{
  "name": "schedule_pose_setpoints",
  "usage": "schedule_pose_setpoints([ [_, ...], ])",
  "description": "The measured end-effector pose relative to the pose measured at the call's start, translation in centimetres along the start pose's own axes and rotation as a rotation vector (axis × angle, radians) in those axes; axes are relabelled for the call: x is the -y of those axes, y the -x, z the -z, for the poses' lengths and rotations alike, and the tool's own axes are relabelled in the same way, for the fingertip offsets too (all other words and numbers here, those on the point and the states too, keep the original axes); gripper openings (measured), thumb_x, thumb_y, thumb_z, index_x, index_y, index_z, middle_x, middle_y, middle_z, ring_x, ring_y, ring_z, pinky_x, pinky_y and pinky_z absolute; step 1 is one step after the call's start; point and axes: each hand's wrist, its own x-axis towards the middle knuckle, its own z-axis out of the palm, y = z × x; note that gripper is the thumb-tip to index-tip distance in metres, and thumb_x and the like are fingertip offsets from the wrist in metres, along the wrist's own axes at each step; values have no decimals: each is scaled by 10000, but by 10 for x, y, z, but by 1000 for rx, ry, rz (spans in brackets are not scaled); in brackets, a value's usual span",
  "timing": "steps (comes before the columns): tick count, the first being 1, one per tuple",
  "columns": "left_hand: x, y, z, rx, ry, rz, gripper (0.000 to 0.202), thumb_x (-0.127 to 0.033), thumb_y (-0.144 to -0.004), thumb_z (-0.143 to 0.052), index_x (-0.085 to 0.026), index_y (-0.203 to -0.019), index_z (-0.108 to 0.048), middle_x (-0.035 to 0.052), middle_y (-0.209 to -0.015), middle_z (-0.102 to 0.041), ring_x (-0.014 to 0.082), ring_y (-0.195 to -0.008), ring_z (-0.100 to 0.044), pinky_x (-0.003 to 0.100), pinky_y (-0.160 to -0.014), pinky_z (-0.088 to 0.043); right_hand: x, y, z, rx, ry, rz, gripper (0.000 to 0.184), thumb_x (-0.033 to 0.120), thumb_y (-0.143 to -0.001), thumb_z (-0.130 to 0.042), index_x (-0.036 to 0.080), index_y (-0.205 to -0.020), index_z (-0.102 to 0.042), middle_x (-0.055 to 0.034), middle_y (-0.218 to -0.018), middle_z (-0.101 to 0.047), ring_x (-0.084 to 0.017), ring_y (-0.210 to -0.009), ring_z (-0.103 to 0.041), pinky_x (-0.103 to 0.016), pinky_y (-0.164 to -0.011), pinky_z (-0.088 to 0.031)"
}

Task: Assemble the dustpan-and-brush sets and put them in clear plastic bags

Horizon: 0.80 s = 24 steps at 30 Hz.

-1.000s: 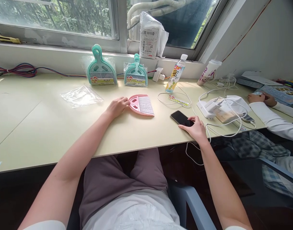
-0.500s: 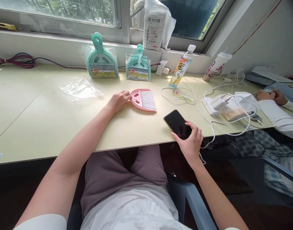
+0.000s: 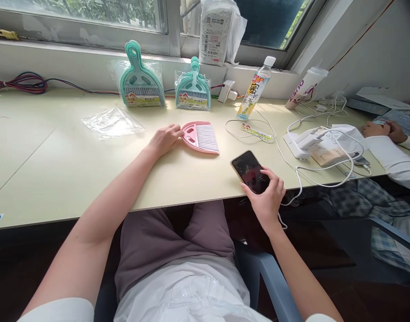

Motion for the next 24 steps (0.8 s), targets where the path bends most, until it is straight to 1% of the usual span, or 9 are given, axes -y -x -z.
schedule_pose_setpoints([
  [6, 0, 0, 0, -8, 35, 10, 367, -109, -912, -419, -185, -1160, -680, 123, -1067, -629, 248, -1038, -579, 333, -743, -492, -3, 0, -2, -28, -7, 41, 514, 488, -811, -644, 213, -1198, -447, -152, -1290, -570, -335, -1177, -495, -476, -961, -339],
  [10, 1, 0, -3, -23, 62, 12, 369, -97, -905, -431, -190, -1158, -683, 124, -1080, -629, 253, -1038, -582, 338, -744, -489, -3, 0, -2, -27, 2, 56, 500, 457, -810, -651, 220, -1197, -439, -152, -1302, -561, -334, -1189, -483, -485, -962, -332],
  [24, 2, -1, -4, -30, 19, -6, 362, -107, -917, -413, -187, -1142, -686, 118, -1041, -621, 239, -1006, -579, 323, -711, -480, 1, 1, 0, -28, 30, 54, 485, 431, -804, -661, 226, -1188, -446, -142, -1323, -562, -329, -1203, -476, -485, -977, -330],
])
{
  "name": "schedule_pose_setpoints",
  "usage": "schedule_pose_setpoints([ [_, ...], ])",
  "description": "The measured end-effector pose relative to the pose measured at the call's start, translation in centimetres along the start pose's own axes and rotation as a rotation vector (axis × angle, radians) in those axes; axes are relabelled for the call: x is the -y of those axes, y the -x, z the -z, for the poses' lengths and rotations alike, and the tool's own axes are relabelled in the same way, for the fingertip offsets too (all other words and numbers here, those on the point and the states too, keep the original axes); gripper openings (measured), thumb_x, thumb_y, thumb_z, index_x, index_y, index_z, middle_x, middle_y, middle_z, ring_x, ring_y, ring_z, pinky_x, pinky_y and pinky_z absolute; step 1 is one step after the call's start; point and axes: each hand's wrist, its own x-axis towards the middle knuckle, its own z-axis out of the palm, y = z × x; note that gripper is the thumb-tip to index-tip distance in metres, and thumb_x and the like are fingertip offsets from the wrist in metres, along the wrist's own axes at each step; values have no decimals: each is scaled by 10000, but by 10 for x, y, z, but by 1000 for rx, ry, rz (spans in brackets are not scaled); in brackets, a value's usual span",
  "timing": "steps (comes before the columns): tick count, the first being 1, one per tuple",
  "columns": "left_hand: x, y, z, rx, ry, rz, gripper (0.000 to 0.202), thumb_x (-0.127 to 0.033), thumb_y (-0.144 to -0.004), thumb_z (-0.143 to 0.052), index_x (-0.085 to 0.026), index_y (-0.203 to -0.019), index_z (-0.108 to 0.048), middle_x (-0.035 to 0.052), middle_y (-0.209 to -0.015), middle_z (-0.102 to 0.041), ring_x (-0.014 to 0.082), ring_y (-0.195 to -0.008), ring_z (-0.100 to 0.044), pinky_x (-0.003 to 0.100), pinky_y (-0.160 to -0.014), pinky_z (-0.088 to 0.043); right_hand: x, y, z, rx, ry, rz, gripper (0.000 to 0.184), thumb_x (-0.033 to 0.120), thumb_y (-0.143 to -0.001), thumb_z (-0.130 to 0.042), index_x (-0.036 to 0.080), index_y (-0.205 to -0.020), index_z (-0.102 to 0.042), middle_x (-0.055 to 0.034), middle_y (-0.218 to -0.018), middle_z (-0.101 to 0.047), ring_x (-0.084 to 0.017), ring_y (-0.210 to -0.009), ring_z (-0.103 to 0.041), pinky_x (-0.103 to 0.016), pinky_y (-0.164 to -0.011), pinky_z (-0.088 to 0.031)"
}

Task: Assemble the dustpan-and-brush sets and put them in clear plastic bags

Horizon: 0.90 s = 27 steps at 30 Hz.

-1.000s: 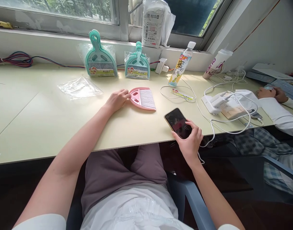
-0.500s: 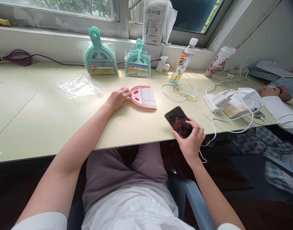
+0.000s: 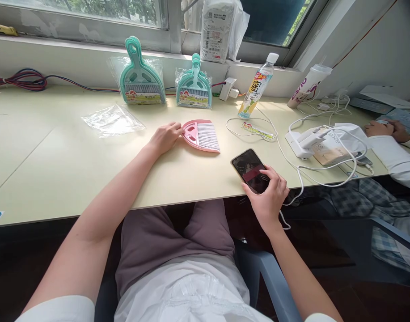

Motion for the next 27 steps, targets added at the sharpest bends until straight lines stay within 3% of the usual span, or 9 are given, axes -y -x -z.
schedule_pose_setpoints([
  [4, 0, 0, 0, -5, 0, -9, 358, -94, -909, -423, -186, -1140, -681, 112, -1039, -622, 236, -1006, -579, 317, -718, -476, 0, -3, 1, 26, 23, 1, 468, 468, -812, -637, 219, -1163, -453, -156, -1304, -567, -334, -1192, -477, -476, -964, -335],
  [7, -1, 1, 1, -1, -2, -15, 341, -91, -907, -435, -175, -1128, -681, 110, -1034, -622, 231, -990, -583, 320, -738, -476, -14, -14, 0, 61, 59, -36, 467, 516, -798, -628, 220, -1123, -472, -156, -1263, -584, -338, -1173, -482, -472, -958, -329],
  [12, -3, -1, 3, 33, -98, -68, 298, -75, -917, -438, -122, -1094, -673, 131, -1061, -623, 228, -993, -580, 318, -781, -460, -62, -53, -9, 126, 151, -223, 512, 573, -715, -667, 231, -1058, -500, -138, -1126, -624, -343, -1134, -494, -486, -957, -327],
  [19, -2, 1, -1, 4, -166, -126, 290, -32, -919, -421, -89, -1075, -658, 155, -1071, -631, 227, -978, -578, 305, -714, -431, -125, -99, -28, 170, 157, -442, 573, 603, -625, -708, 248, -1023, -499, -134, -1150, -623, -356, -1165, -488, -531, -985, -311],
  [23, -2, 2, -1, 4, -201, -122, 322, 9, -904, -389, -83, -1058, -657, 158, -1084, -637, 237, -984, -583, 303, -687, -427, -138, -116, -37, 228, 162, -478, 577, 610, -598, -712, 240, -991, -510, -152, -1217, -607, -379, -1187, -476, -560, -1007, -291],
  [27, -2, 2, 0, -47, -189, -52, 346, 38, -874, -385, -91, -1025, -668, 166, -1052, -640, 256, -970, -593, 345, -736, -454, -136, -121, -43, 289, 194, -452, 523, 610, -656, -650, 227, -999, -556, -162, -1203, -612, -405, -1218, -450, -585, -999, -296],
])
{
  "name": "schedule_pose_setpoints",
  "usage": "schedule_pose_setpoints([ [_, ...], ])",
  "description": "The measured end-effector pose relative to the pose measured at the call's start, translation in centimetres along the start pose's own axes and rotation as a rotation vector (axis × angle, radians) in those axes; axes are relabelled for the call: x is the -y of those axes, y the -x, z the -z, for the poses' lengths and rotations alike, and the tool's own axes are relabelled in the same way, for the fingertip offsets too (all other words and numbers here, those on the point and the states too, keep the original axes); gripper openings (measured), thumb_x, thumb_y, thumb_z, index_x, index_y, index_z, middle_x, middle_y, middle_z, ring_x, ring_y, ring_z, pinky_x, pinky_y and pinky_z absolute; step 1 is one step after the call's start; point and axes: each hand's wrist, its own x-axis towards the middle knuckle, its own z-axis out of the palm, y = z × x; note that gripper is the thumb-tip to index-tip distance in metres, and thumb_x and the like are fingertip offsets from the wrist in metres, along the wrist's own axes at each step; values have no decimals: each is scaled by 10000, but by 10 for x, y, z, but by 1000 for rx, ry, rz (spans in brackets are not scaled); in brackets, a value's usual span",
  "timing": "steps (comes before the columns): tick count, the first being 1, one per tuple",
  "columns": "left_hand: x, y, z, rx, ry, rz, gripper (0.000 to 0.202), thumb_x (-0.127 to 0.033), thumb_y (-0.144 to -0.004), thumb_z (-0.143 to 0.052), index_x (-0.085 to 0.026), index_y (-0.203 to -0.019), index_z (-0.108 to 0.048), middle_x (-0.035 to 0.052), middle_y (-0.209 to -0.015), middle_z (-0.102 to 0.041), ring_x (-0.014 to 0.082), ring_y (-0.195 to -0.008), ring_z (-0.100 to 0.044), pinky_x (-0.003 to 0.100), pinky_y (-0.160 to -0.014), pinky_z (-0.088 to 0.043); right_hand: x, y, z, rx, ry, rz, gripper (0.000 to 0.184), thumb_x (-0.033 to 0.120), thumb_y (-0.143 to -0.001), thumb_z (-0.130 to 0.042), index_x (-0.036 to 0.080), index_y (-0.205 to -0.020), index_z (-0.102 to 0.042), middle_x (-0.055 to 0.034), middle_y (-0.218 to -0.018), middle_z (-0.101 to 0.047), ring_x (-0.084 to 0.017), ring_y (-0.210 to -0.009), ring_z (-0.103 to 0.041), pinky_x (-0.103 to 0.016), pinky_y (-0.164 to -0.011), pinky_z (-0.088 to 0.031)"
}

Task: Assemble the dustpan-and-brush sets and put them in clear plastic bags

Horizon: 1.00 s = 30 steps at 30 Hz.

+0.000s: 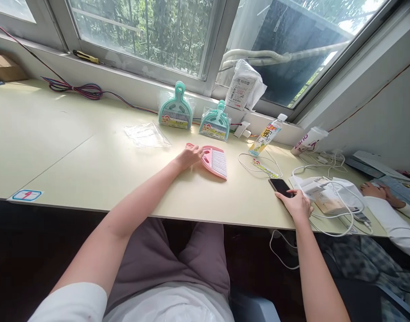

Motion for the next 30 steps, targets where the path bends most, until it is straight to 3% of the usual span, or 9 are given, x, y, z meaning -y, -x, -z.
schedule_pose_setpoints([
  [4, 6, 1, 3, -103, -32, 63, 364, 26, -879, -346, -103, -957, -678, 160, -988, -637, 269, -969, -598, 436, -887, -466, 20, 9, -4, -44, 30, 143, 519, 513, -767, -552, 198, -1179, -542, -193, -1348, -516, -401, -1299, -371, -596, -1006, -299],
  [7, 12, 3, 6, -195, 47, 131, 372, 2, -897, -327, -134, -886, -673, 133, -938, -630, 256, -979, -603, 468, -980, -453, 63, 18, -5, -64, -74, 371, 555, 464, -795, -541, 170, -1264, -513, -189, -1420, -458, -368, -1335, -340, -555, -1043, -308],
  [9, 15, 6, 8, -274, 148, 154, 378, -32, -924, -310, -161, -860, -659, 106, -919, -626, 234, -984, -604, 486, -1060, -414, 107, 21, -5, 45, -202, 559, 610, 485, -802, -557, 162, -1314, -487, -165, -1432, -464, -335, -1354, -334, -520, -1091, -279],
  [12, 15, 8, 11, -365, 290, 147, 377, -122, -970, -296, -198, -825, -636, 71, -901, -628, 206, -988, -605, 498, -1167, -308, 180, 22, -7, 438, -407, 837, 730, 544, -797, -609, 216, -1417, -407, -129, -1493, -423, -282, -1392, -327, -467, -1124, -266],
  [16, 14, 14, 13, -345, 409, 76, 334, -220, -985, -354, -229, -824, -646, 79, -1038, -653, 212, -1065, -602, 477, -1178, -299, 250, 28, -14, 843, -762, 800, 748, 586, -767, -660, 227, -1394, -465, -113, -1270, -629, -245, -1146, -575, -396, -981, -424],
  [19, 20, 18, 12, -396, 390, 198, 274, -243, -973, -408, -248, -943, -681, 114, -1231, -604, 256, -1220, -531, 491, -1142, -323, 262, 39, -24, 1107, -832, 712, 666, 682, -747, -623, 142, -1133, -676, -79, -956, -718, -236, -883, -629, -340, -799, -465],
  [24, 38, 16, 11, -656, 552, 577, 436, -441, -971, -414, -218, -1331, -518, 180, -1417, -445, 296, -1286, -468, 491, -1053, -381, 247, 49, -46, 1086, -1037, 563, 585, 668, -750, -634, 156, -1022, -712, -51, -881, -706, -185, -747, -587, -279, -663, -398],
  [26, 41, 13, 10, -565, 839, 672, 552, -552, -975, -293, -181, -1318, -516, 171, -1273, -570, 275, -1117, -587, 469, -992, -424, 245, 44, -58, 980, -1108, 468, 585, 680, -728, -644, 145, -956, -706, -41, -803, -680, -163, -667, -546, -268, -607, -360],
  [30, 30, 7, 6, 52, 1526, 604, 698, -709, -896, -293, -169, -1125, -671, 124, -976, -704, 274, -949, -652, 404, -904, -470, 248, 31, -82, 756, -1118, 370, 607, 717, -684, -641, 128, -822, -690, -29, -689, -626, -147, -602, -482, -264, -567, -316],
])
